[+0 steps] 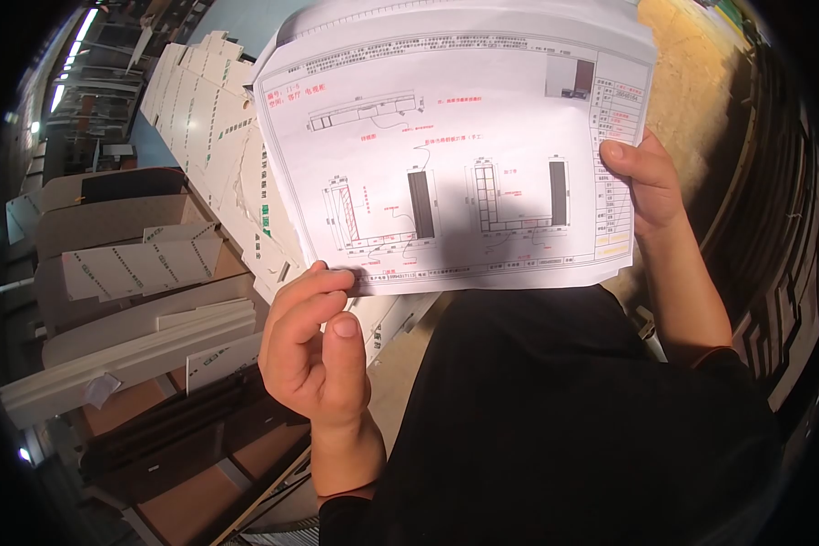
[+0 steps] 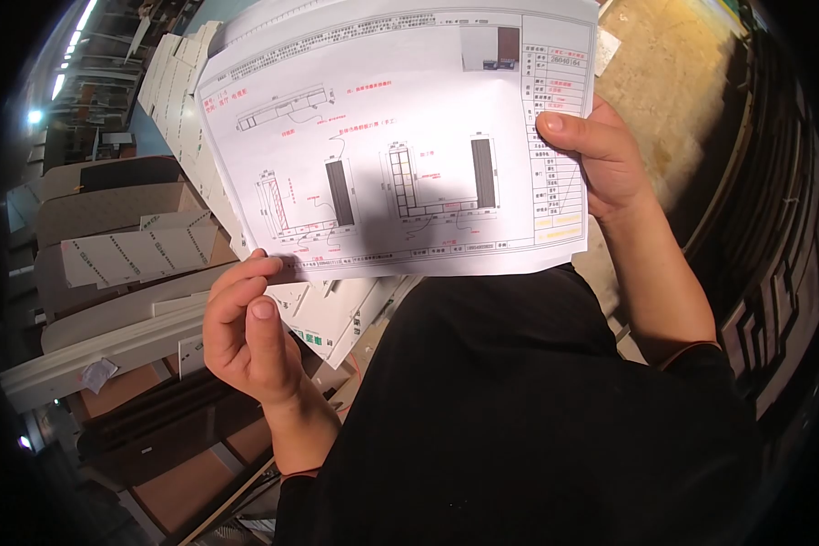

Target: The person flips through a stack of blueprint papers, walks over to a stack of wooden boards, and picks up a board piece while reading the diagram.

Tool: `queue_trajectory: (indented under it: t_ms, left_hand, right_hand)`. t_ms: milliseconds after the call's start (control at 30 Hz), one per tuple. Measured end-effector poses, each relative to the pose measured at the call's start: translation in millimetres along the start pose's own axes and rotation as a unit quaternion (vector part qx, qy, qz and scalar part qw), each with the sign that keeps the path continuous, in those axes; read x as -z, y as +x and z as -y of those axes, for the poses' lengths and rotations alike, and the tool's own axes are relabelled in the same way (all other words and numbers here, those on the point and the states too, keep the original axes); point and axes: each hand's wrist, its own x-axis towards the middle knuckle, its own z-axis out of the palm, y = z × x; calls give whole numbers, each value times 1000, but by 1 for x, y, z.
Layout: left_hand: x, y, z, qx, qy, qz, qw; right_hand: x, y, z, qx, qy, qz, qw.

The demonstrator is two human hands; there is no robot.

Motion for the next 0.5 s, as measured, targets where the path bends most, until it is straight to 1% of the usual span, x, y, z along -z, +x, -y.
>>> queue_trajectory:
  t_ms: [367, 500]
  left_hand:
    - [-1, -7, 0, 14, -12, -6, 1000]
    - [0, -9, 0, 16, -15, -8, 1000]
  right_hand:
    - [-5, -2, 3, 0, -6, 4, 1000]
    - [-10, -3, 6, -10, -42, -23, 999]
